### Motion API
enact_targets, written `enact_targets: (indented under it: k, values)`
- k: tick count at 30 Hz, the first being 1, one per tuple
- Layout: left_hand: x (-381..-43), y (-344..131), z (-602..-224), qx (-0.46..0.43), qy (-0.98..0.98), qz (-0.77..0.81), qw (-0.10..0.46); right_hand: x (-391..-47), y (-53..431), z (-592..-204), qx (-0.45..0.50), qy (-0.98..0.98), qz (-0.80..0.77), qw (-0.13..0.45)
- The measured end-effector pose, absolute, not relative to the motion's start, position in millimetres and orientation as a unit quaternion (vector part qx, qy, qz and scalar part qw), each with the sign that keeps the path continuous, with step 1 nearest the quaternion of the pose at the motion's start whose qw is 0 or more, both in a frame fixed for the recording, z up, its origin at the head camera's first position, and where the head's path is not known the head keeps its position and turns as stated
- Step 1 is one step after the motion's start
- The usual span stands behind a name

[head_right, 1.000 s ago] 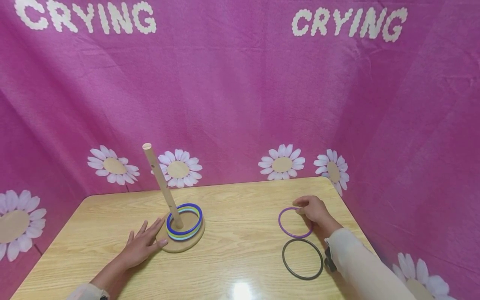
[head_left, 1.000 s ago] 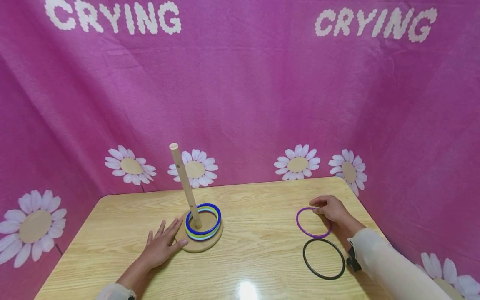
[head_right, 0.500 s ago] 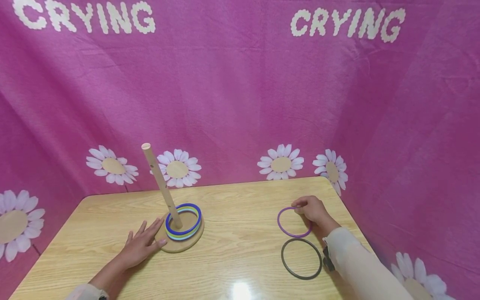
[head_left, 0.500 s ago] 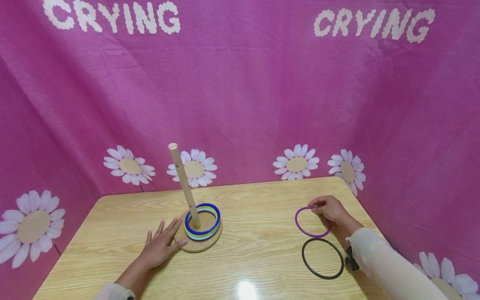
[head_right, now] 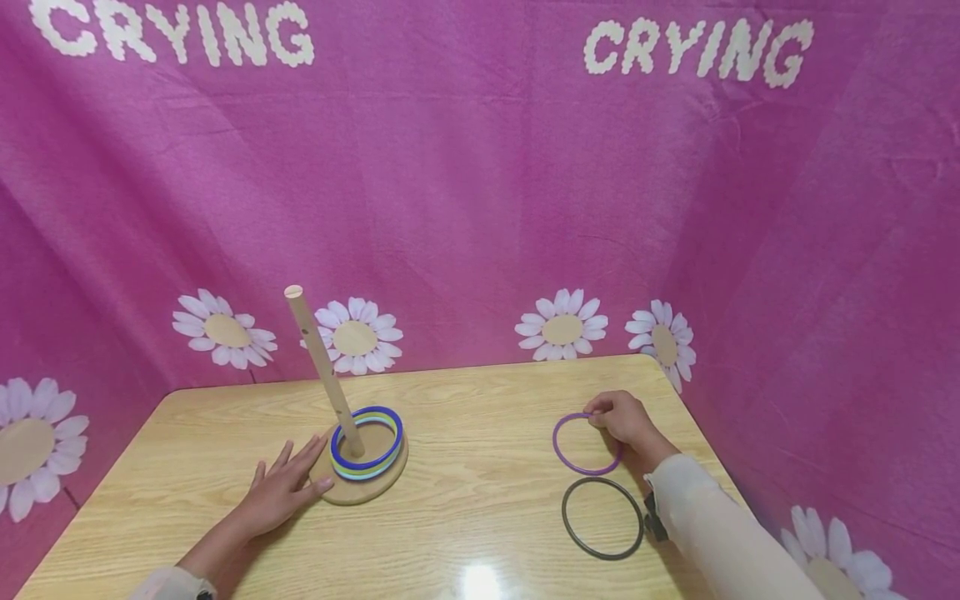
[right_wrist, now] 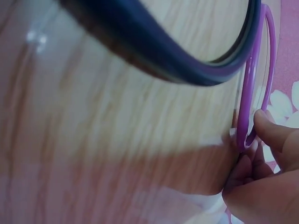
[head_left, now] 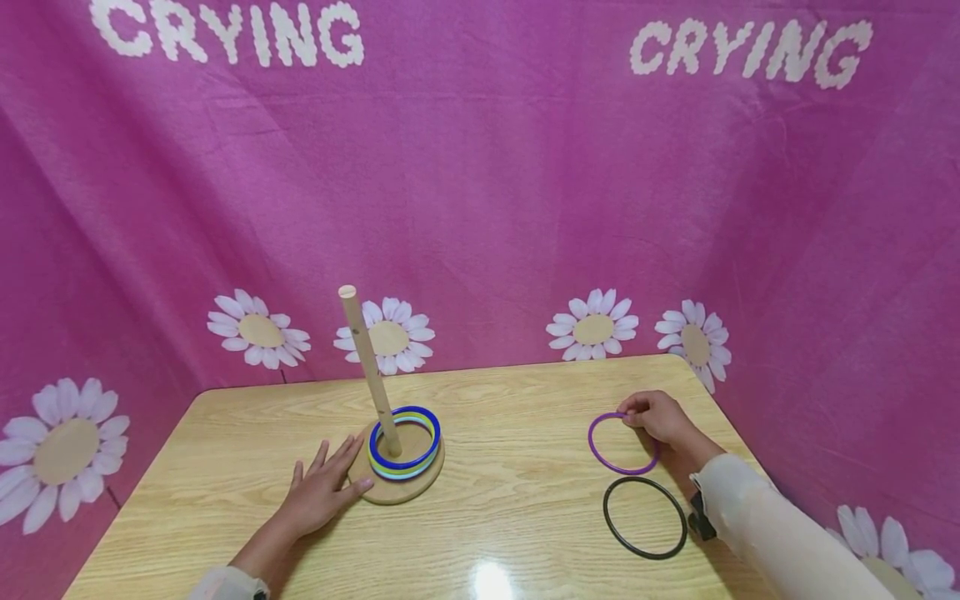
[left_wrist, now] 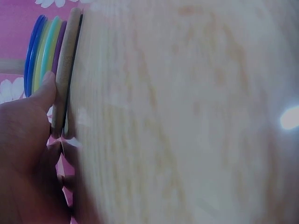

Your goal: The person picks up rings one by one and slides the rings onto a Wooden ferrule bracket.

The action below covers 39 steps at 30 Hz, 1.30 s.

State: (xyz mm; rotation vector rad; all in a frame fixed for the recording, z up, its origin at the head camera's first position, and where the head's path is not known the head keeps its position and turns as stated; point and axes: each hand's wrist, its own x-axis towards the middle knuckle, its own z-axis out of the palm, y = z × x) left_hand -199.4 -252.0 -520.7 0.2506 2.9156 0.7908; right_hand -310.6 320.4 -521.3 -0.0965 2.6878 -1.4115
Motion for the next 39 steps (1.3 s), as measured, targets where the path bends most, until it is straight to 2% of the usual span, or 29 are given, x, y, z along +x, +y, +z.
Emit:
enact_targets:
  k: [16,24,39]
  values:
    - [-198.7,-253.0,-523.7,0.094,0.961,0.259,0.028,-310.7,314.5,-515.1,-0.035,0.903,-0.428,0.031]
    - [-197.6,-251.7,-523.1,0.096,0.959,0.265,0.022,-312.5,312.6,-508.2,-0.024,0.899,-0.435,0.040]
    - [-200.1,-255.3,-535.3,0.119,0.950,0.290,-0.015,-323.4,277.3,-466.6,-0.083,0.892,-0.443,0.015]
